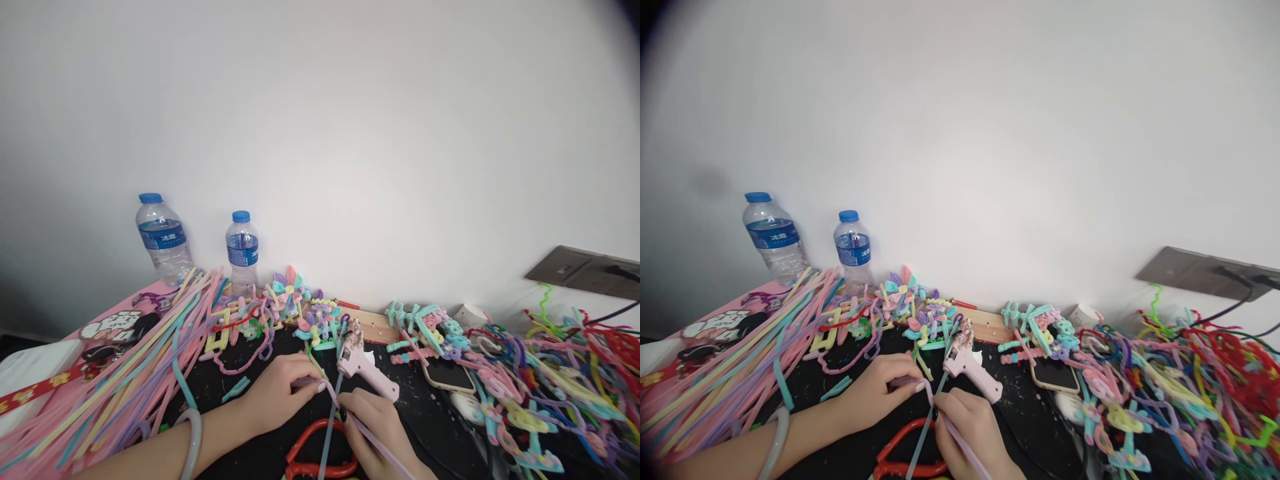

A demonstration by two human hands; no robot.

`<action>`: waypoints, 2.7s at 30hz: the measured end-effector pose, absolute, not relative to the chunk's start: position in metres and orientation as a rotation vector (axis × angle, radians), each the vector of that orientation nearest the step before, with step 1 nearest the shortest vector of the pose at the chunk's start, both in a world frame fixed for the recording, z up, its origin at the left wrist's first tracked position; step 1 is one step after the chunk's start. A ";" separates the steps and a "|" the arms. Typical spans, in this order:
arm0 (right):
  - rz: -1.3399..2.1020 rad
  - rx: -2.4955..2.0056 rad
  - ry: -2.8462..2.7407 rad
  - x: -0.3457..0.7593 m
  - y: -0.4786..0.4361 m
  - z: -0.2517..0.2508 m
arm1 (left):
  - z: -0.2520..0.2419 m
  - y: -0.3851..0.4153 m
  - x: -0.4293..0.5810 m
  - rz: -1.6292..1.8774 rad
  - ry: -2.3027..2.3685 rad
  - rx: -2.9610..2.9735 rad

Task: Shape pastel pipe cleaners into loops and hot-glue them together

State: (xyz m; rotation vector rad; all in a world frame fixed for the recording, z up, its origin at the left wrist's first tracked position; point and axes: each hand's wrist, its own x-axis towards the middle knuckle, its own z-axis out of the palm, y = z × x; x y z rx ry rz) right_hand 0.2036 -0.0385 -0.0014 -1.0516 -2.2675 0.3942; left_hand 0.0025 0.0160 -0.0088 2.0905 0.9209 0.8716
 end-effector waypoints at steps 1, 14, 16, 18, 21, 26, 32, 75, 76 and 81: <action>0.417 -1.055 -2.277 0.203 -0.039 -0.001 | -0.009 0.016 0.002 0.873 0.923 2.093; 0.541 -1.312 -1.864 0.203 -0.037 -0.003 | -0.004 0.016 0.002 0.809 0.971 2.108; 0.553 -1.313 -1.845 0.203 -0.036 -0.004 | -0.004 0.016 0.002 0.803 0.977 2.099; 0.558 -1.310 -1.849 0.203 -0.036 -0.003 | -0.005 0.017 0.002 0.807 0.982 2.090; 0.555 -1.307 -1.882 0.202 -0.036 -0.002 | -0.005 0.017 0.003 0.822 0.989 2.080; 0.564 -1.239 -1.955 0.202 -0.038 -0.003 | -0.005 0.018 0.004 0.849 0.982 2.072; 0.555 -1.218 -1.962 0.200 -0.039 -0.002 | -0.004 0.018 0.003 0.834 0.995 2.081; 1.058 -1.126 -1.765 0.197 -0.036 -0.014 | -0.015 0.021 0.006 0.835 0.821 1.475; 1.053 -1.123 -1.784 0.197 -0.036 -0.013 | -0.015 0.022 0.005 0.825 0.823 1.499; 1.142 -1.133 -1.693 0.195 -0.034 -0.012 | -0.017 0.023 0.004 0.769 0.859 1.608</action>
